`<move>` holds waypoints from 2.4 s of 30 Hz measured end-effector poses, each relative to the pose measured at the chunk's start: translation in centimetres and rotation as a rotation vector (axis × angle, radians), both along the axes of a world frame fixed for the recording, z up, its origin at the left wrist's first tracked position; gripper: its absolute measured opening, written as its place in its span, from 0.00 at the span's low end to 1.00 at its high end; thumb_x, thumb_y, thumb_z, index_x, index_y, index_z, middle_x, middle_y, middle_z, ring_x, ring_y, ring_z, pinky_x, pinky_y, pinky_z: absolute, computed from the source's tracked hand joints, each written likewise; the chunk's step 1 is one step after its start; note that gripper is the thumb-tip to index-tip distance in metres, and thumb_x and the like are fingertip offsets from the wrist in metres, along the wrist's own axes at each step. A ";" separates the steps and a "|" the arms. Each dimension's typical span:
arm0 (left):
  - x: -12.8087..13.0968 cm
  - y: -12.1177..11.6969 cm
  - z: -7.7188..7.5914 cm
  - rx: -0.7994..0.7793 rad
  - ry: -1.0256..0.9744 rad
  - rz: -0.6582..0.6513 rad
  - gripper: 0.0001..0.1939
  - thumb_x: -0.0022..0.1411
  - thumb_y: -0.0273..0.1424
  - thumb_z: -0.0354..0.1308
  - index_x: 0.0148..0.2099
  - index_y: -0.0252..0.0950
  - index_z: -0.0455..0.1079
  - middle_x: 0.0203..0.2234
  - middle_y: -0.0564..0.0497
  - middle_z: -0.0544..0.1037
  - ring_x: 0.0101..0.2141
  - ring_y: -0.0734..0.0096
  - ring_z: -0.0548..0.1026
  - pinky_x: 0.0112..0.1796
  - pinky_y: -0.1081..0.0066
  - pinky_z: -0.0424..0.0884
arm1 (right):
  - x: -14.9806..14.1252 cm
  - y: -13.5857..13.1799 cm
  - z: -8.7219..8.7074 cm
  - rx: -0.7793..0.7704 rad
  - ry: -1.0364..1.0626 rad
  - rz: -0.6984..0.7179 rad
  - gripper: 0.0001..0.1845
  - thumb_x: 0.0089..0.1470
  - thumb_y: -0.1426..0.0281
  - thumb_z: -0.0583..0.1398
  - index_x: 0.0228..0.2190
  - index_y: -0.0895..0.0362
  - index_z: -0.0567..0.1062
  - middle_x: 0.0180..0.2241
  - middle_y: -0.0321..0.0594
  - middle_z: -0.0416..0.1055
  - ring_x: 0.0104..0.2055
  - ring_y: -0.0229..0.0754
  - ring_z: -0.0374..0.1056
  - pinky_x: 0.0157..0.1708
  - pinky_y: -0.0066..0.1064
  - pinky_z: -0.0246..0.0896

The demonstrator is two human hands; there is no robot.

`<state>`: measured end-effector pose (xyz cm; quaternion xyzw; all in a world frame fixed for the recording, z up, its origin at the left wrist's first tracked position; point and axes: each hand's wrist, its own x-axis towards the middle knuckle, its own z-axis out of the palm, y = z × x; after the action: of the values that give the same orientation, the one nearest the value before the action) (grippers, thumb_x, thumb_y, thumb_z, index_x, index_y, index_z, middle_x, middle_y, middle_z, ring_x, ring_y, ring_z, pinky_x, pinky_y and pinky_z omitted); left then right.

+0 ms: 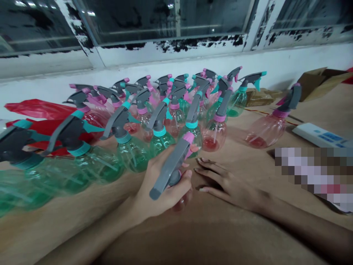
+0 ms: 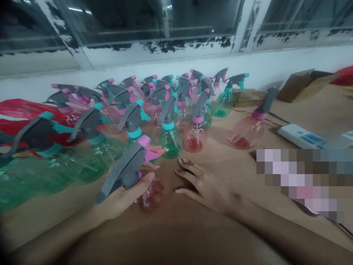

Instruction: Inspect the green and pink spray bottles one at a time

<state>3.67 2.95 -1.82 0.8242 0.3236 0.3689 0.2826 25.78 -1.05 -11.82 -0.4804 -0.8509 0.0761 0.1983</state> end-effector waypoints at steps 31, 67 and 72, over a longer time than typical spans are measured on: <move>0.2 0.0 -1.3 -0.047 -0.072 0.103 0.22 0.55 0.26 0.56 0.53 0.42 0.64 0.36 0.49 0.78 0.31 0.64 0.78 0.26 0.67 0.75 | -1.2 -0.6 2.7 -0.194 0.046 0.022 0.36 0.55 0.51 0.56 0.60 0.52 0.56 0.60 0.48 0.59 0.60 0.50 0.58 0.56 0.48 0.57; 16.9 1.6 -1.4 0.021 -0.068 -0.331 0.41 0.52 0.33 0.63 0.63 0.36 0.47 0.58 0.37 0.60 0.58 0.49 0.60 0.57 0.49 0.60 | 9.0 -3.4 5.9 0.187 0.049 -0.400 0.23 0.53 0.57 0.58 0.46 0.56 0.64 0.42 0.49 0.71 0.43 0.54 0.69 0.39 0.45 0.67; 14.0 1.1 -2.1 0.091 0.029 -0.201 0.40 0.55 0.32 0.60 0.64 0.37 0.43 0.62 0.38 0.54 0.61 0.49 0.54 0.59 0.46 0.55 | 9.6 -1.8 6.8 0.240 -0.074 -0.467 0.22 0.52 0.60 0.57 0.45 0.59 0.64 0.42 0.54 0.70 0.45 0.59 0.68 0.37 0.48 0.67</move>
<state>17.66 4.04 -3.93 0.8698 0.2261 0.3410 0.2757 35.41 -2.81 -5.05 -0.6392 -0.7266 -0.0908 0.2350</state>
